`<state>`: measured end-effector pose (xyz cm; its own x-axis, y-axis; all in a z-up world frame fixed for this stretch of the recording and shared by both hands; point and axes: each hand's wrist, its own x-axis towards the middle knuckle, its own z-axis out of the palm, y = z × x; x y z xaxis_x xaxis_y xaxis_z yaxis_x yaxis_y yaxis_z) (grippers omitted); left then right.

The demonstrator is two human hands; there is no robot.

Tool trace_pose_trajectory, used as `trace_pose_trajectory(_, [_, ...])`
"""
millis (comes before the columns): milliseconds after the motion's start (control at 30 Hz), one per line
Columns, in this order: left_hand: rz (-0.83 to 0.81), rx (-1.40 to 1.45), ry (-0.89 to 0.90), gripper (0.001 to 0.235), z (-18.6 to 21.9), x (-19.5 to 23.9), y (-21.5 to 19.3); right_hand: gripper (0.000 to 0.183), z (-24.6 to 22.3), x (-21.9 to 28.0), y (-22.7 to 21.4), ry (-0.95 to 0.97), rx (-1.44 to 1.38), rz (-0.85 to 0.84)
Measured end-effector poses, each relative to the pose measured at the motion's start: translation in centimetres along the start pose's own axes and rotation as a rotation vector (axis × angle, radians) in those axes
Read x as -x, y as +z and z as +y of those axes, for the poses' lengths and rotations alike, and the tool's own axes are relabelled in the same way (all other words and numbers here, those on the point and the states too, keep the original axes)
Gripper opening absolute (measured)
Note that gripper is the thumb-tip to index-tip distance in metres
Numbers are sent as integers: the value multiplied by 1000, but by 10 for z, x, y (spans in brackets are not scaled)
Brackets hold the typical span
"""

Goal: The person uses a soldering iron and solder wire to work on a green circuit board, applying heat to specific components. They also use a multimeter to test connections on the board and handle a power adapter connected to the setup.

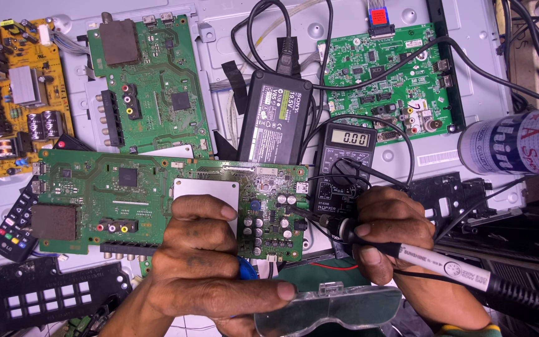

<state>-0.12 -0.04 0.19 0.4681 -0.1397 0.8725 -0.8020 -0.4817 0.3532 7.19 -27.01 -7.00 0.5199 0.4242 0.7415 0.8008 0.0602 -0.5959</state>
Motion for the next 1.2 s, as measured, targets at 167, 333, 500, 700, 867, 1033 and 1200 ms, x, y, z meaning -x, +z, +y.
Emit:
trace_pose_trajectory(167, [10,12,-7,36,1,-1,0,24,-7,4,1,63,9,40])
trace_pose_trajectory(333, [12,15,-9,37,0,0,1,22,-7,-3,4,17,20,43])
trace_pose_trajectory(500, [28,9,-17,40,1,0,2,21,-9,-4,4,38,26,25])
trace_pose_trajectory(700, [74,10,-21,41,1,1,7,21,-14,-8,6,59,24,30])
trace_pose_trajectory(867, [62,12,-14,40,0,1,5,21,-10,-5,4,33,15,24])
trace_pose_trajectory(1033, [76,17,-22,41,0,2,7,21,-15,-12,5,36,24,10])
trace_pose_trajectory(1200, [110,12,-26,40,0,6,11,17,-21,-19,4,-10,51,-29])
